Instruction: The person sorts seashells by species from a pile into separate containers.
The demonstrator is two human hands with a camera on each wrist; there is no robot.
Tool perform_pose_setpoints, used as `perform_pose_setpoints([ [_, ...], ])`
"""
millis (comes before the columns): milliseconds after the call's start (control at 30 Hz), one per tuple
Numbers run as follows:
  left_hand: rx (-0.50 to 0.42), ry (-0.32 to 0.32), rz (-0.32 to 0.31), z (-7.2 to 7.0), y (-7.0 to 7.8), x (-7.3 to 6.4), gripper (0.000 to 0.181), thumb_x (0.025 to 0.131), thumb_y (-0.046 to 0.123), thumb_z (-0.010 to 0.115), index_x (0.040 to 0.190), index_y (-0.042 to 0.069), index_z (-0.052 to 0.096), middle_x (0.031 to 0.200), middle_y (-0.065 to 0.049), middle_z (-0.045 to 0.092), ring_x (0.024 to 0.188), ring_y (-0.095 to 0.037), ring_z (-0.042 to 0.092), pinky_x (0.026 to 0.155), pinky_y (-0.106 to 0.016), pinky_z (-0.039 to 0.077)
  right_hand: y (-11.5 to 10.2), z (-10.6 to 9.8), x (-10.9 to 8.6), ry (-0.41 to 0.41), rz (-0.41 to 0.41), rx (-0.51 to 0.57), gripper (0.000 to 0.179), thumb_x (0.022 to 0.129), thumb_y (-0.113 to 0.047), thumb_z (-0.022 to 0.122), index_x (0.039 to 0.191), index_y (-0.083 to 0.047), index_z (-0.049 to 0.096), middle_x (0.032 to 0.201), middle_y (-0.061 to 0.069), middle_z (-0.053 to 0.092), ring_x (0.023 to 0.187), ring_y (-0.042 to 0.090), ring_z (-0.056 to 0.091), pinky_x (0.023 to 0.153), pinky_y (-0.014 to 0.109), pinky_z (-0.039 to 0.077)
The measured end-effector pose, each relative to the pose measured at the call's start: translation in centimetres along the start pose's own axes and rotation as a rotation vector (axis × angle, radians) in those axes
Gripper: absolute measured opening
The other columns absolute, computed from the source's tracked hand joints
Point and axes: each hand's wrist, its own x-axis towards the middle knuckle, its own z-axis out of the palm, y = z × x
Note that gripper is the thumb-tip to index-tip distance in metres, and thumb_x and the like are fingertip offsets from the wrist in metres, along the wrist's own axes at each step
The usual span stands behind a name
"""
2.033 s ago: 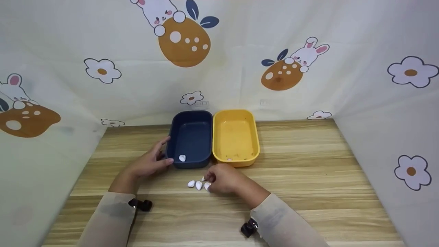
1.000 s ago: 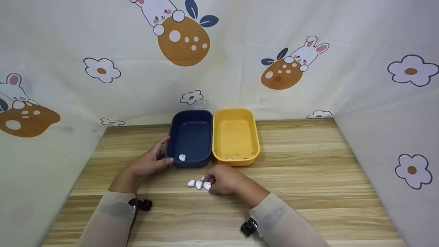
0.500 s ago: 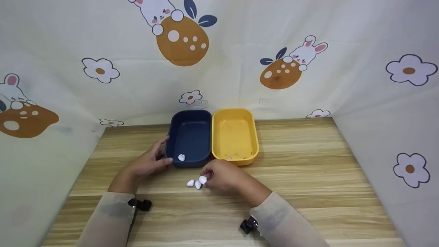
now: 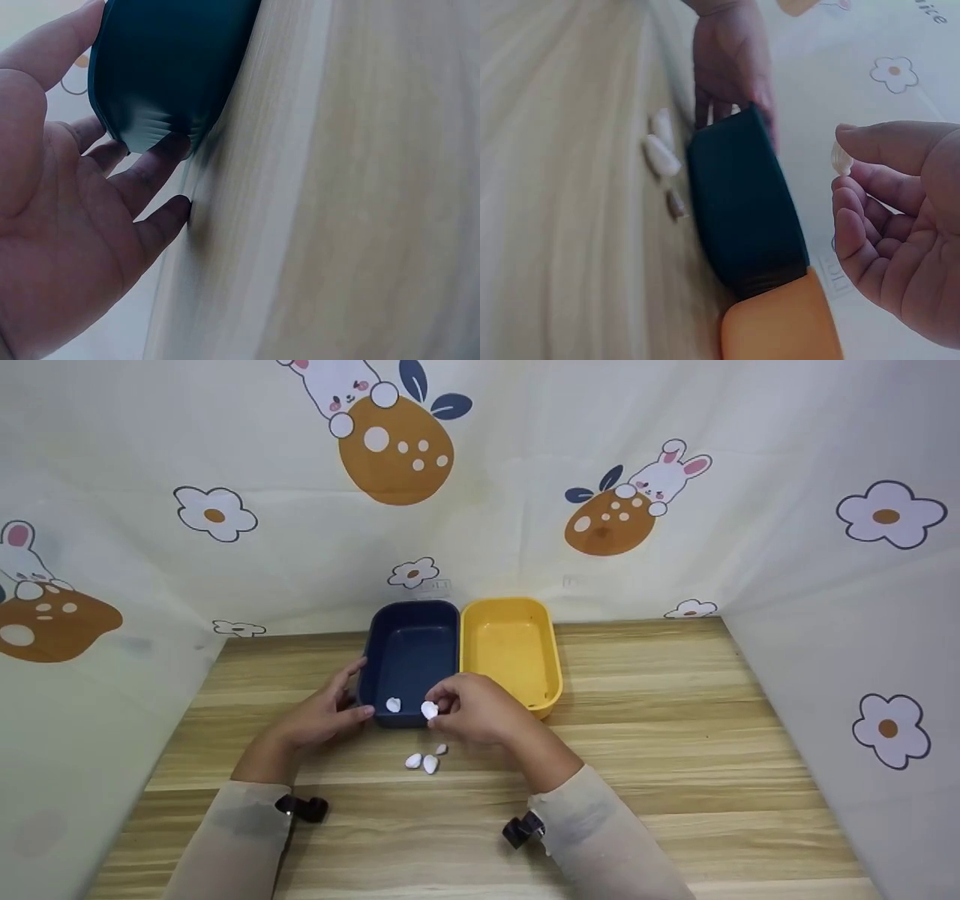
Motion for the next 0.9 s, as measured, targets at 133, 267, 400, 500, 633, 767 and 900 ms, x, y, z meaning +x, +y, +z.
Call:
perform_pose_setpoints([
  [133, 0.019, 0.008, 0.019, 0.1, -0.2, 0.2, 0.1, 0.097, 0.047, 0.078, 0.172, 0.025, 0.017, 0.179, -0.016, 0.012, 0.157, -0.042, 0.04, 0.13, -0.056, 0.033, -0.4, -0.1, 1.0, 0.02, 0.024, 0.051, 0.026, 0.089, -0.018, 0.087, 0.113, -0.016, 0.08, 0.095, 0.0, 0.073, 0.088, 0.015, 0.065, 0.081, 0.03, 0.058],
  [267, 0.024, 0.012, 0.016, 0.1, -0.3, 0.2, 0.1, 0.097, 0.049, 0.078, 0.172, 0.026, 0.017, 0.18, -0.014, 0.011, 0.157, -0.044, 0.039, 0.13, -0.058, 0.033, -0.9, 0.2, 1.8, 0.027, 0.041, 0.062, 0.027, 0.089, -0.019, 0.087, 0.115, -0.016, 0.08, 0.095, 0.0, 0.073, 0.088, 0.015, 0.066, 0.081, 0.03, 0.057],
  [400, 0.024, 0.012, 0.005, 0.2, -0.2, 0.2, 0.101, 0.096, 0.051, 0.078, 0.172, 0.026, 0.016, 0.18, -0.014, 0.012, 0.158, -0.045, 0.038, 0.13, -0.058, 0.034, -1.3, 0.5, 2.5, 0.032, 0.06, 0.063, 0.028, 0.089, -0.02, 0.087, 0.115, -0.015, 0.079, 0.097, 0.001, 0.074, 0.088, 0.015, 0.066, 0.08, 0.029, 0.058],
  [500, 0.02, 0.012, -0.01, 0.2, -0.1, 0.2, 0.101, 0.096, 0.052, 0.078, 0.172, 0.029, 0.016, 0.18, -0.013, 0.013, 0.158, -0.044, 0.038, 0.13, -0.057, 0.034, -1.6, 0.7, 3.0, 0.04, 0.07, 0.07, 0.028, 0.089, -0.022, 0.087, 0.116, -0.016, 0.079, 0.098, 0.001, 0.074, 0.09, 0.016, 0.066, 0.08, 0.029, 0.058],
  [633, 0.021, 0.014, -0.028, 0.1, 0.2, 0.0, 0.1, 0.095, 0.052, 0.078, 0.172, 0.032, 0.017, 0.179, -0.014, 0.016, 0.158, -0.043, 0.038, 0.13, -0.058, 0.033, -1.8, 0.8, 3.4, 0.043, 0.081, 0.077, 0.028, 0.09, -0.023, 0.087, 0.117, -0.018, 0.079, 0.1, 0.001, 0.074, 0.093, 0.018, 0.066, 0.082, 0.03, 0.059],
  [767, 0.024, 0.018, -0.033, 0.1, 0.3, -0.1, 0.099, 0.095, 0.052, 0.078, 0.171, 0.034, 0.017, 0.179, -0.014, 0.017, 0.158, -0.044, 0.038, 0.13, -0.06, 0.032, -1.7, 0.9, 3.5, 0.063, 0.096, 0.088, 0.029, 0.09, -0.023, 0.087, 0.117, -0.018, 0.079, 0.1, 0.001, 0.073, 0.093, 0.019, 0.065, 0.083, 0.031, 0.058],
  [900, 0.019, 0.016, -0.033, 0.1, 0.1, -0.1, 0.1, 0.095, 0.054, 0.078, 0.171, 0.036, 0.016, 0.18, -0.013, 0.016, 0.158, -0.043, 0.038, 0.131, -0.059, 0.032, -1.3, 1.0, 3.6, 0.097, 0.097, 0.112, 0.029, 0.09, -0.022, 0.087, 0.117, -0.018, 0.079, 0.099, 0.0, 0.073, 0.092, 0.018, 0.064, 0.082, 0.031, 0.057],
])
